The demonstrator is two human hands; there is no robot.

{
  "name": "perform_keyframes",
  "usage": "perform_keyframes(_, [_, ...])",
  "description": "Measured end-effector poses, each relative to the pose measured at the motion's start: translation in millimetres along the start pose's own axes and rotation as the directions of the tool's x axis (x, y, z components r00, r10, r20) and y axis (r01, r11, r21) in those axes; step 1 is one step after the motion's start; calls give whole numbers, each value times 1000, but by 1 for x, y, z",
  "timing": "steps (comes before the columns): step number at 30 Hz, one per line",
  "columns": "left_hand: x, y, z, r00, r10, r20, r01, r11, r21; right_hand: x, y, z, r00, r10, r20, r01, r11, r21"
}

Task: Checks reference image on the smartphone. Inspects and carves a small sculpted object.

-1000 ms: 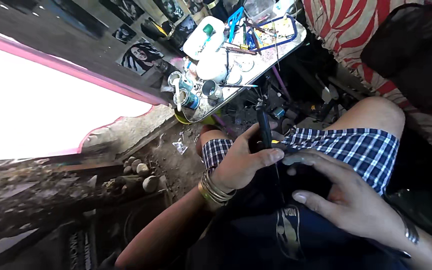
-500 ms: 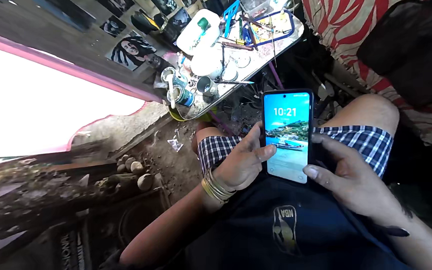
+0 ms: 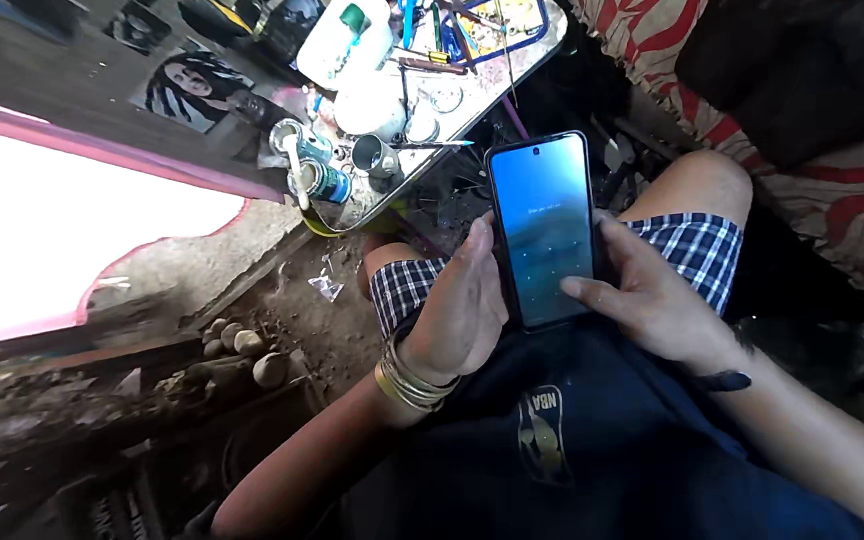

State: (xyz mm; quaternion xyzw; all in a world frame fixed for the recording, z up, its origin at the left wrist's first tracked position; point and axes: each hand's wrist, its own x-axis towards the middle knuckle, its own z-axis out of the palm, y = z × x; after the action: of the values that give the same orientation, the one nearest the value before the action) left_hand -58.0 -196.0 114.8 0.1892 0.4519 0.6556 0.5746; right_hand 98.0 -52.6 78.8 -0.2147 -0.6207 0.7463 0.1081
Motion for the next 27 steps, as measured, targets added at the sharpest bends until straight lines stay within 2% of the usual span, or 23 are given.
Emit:
perform_keyframes(4, [4, -4, 2, 992, 81, 101, -89, 993, 79, 8, -2, 2, 999, 14, -45, -12, 999, 32])
perform_keyframes(8, [4, -6, 2, 985, 90, 149, -105, 990, 98, 11, 0, 3, 998, -29, -62, 31, 999, 24])
perform_keyframes(12, [4, -7, 3, 976, 111, 187, -149, 968, 203, 14, 1, 6, 992, -79, -103, 87, 993, 74])
perform_keyframes(19, [3, -7, 2, 994, 67, 91, -66, 998, -12, 12, 4, -1, 989, -67, -134, 64, 998, -27])
perform_keyframes(27, [3, -10, 1, 995, 91, 42, -87, 992, -94, 8, 9, 5, 998, 17, -67, -31, 978, -207])
